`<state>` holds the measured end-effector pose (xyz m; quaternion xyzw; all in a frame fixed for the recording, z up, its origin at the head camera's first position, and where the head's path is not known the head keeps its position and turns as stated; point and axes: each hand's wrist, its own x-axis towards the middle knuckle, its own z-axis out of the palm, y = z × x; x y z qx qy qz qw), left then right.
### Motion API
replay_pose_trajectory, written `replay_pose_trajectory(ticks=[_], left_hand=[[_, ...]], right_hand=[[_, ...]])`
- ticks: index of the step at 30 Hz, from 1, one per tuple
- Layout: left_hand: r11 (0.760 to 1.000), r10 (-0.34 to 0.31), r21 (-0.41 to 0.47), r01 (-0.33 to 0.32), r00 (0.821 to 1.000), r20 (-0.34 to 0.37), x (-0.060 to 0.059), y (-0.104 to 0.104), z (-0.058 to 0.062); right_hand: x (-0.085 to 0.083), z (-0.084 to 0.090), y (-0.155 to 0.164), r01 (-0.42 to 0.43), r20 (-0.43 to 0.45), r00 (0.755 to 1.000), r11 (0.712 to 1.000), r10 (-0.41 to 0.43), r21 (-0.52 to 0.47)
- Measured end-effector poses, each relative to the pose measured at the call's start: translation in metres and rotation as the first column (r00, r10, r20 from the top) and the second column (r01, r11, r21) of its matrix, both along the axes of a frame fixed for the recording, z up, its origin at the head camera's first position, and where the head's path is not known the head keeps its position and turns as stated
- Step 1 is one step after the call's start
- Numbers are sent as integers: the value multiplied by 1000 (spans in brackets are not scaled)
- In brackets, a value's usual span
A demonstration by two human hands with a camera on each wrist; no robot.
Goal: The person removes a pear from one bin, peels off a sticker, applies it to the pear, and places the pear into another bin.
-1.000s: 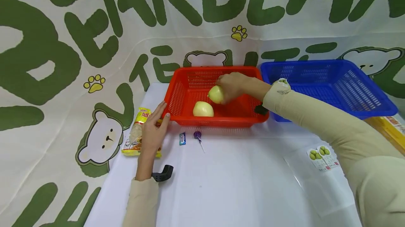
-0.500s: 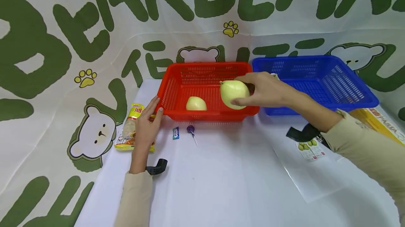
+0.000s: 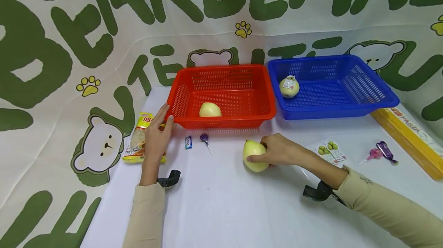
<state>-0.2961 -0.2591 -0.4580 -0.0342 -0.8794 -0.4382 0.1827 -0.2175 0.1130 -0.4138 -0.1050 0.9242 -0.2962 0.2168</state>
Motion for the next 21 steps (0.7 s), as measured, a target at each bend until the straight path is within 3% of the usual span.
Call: replay_pose_trajectory(ticks=[3,7,12,15,21], left_hand=[[1000,1,-5,-1,1000,2,0,0,-1],[1000,0,1,0,1000,-10,0,0,-1],[1000,-5,7,5,1000,-6,-1,1,-1],[1000,-4,10,4,1000,-7,-1,1,-1],[1000,2,11,-2,1000,-4,0,2,1]], right_hand=[[0,-6,-4,27,-37,999,1000,-26,16],[-1,-6,-6,-20,-150,988,999,26,39],[1,-6,-1,-179,-329,928,984,178,28],[4,-7,2,-244,-383,894,970,232,16],[12,-12,1,-230,-422,881,973,216,19]])
